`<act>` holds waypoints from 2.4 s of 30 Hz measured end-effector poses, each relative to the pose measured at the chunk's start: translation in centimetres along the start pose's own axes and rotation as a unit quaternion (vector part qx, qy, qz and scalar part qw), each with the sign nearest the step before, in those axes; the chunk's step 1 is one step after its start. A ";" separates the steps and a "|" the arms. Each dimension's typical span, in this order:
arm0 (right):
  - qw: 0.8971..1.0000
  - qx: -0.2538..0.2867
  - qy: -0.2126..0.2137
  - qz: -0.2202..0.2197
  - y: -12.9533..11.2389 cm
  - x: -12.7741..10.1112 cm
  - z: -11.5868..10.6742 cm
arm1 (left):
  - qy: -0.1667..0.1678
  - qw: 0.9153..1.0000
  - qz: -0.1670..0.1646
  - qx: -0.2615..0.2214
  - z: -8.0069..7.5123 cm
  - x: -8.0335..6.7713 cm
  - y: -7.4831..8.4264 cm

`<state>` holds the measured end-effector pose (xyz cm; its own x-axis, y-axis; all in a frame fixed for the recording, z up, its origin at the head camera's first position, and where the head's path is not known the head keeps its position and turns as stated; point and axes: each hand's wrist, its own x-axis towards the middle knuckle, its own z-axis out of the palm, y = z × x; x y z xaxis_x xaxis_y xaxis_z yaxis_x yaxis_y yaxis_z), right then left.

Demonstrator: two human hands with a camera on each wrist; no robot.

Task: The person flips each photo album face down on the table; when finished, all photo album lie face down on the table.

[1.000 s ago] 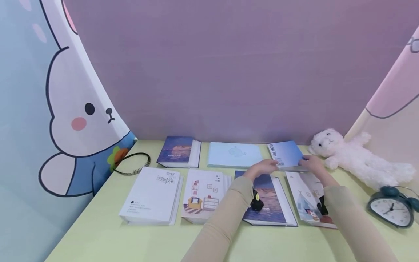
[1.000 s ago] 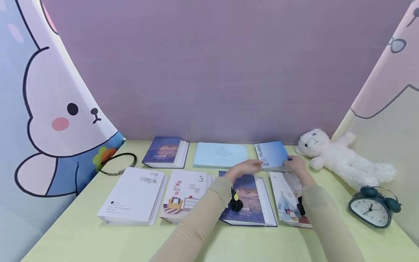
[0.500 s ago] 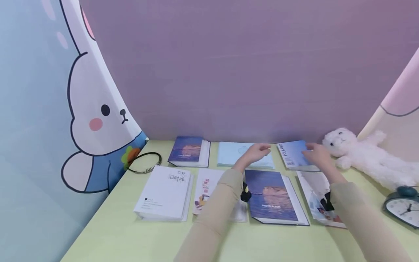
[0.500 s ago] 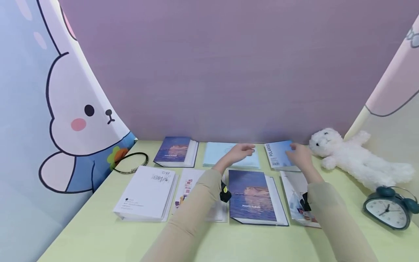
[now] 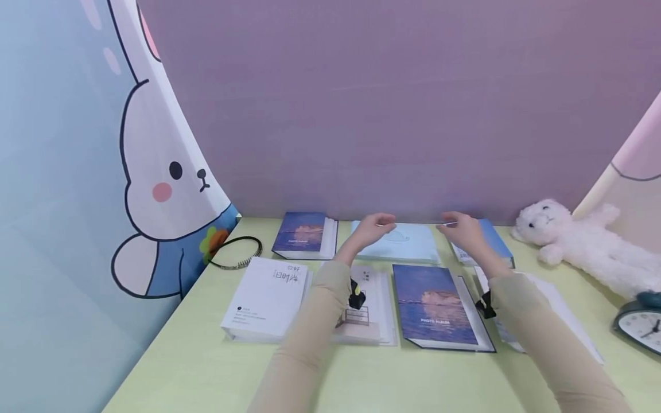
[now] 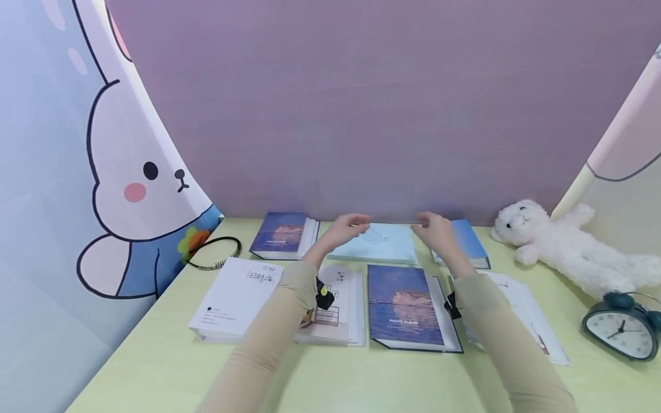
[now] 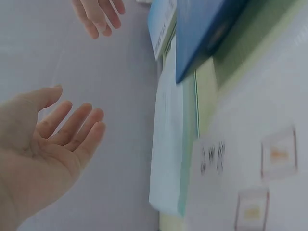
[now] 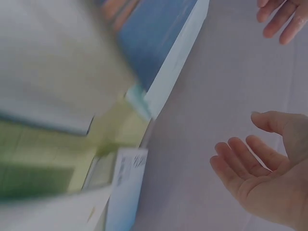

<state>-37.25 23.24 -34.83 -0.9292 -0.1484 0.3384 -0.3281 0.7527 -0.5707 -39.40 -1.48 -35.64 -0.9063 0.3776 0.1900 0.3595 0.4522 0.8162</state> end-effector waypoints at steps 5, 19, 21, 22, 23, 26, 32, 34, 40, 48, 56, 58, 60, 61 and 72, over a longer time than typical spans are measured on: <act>1.000 0.006 -0.024 -0.012 -1.5 0.6 1.2 | -0.002 0.999 -0.024 -0.038 -1.7 -0.9 -0.7; 0.997 0.031 -0.054 -0.048 -3.6 2.0 6.0 | -0.014 0.996 -0.084 -0.021 -3.3 -2.1 -3.9; 0.996 0.037 -0.063 -0.057 -4.0 2.1 6.8 | -0.012 0.996 -0.089 -0.005 -3.6 -2.6 -4.6; 0.995 0.039 -0.069 -0.058 -4.2 2.1 7.1 | -0.016 0.997 -0.079 -0.013 -3.6 -2.1 -6.3; 0.995 0.038 -0.076 -0.060 -4.3 2.1 7.5 | -0.018 0.996 -0.085 -0.012 -3.6 -2.1 -6.9; 0.992 0.035 -0.099 -0.067 -4.7 2.1 8.4 | -0.023 0.993 -0.116 -0.019 -3.7 -2.1 -8.2; 0.987 0.023 -0.137 -0.079 -5.2 2.2 9.0 | -0.057 0.981 -0.180 -0.052 -4.0 -3.9 -5.9; 0.985 0.017 -0.152 -0.080 -5.3 2.2 9.0 | -0.068 0.978 -0.185 -0.063 -4.2 -4.4 -5.2; 0.976 0.016 -0.205 -0.073 -5.0 1.8 9.4 | -0.089 0.971 -0.207 -0.078 -4.4 -4.6 -4.9; 0.971 -0.005 -0.231 -0.057 -4.5 1.8 9.9 | -0.099 0.969 -0.211 -0.082 -4.1 -4.1 -6.5; 0.964 -0.017 -0.259 -0.056 -4.8 1.8 9.7 | -0.106 0.966 -0.213 -0.099 -4.3 -4.0 -6.7; 0.964 -0.018 -0.260 -0.053 -4.8 1.8 9.7 | -0.109 0.967 -0.209 -0.094 -4.5 -4.1 -6.4; 0.965 -0.015 -0.258 -0.050 -4.8 1.8 9.7 | -0.101 0.970 -0.202 -0.092 -4.6 -4.2 -6.2; 0.965 -0.014 -0.258 -0.050 -4.9 1.8 9.7 | -0.093 0.972 -0.197 -0.092 -4.6 -4.2 -6.1; 0.968 -0.001 -0.247 -0.049 -4.6 1.6 9.9 | -0.012 0.964 -0.203 -0.171 -4.2 -3.1 -6.8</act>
<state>-38.90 13.21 -39.03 -0.8621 -0.5067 -0.0089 -0.4182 0.7212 -0.5522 -39.94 -9.16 -39.47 -0.9498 0.2468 -0.1925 -0.1219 0.2747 0.9538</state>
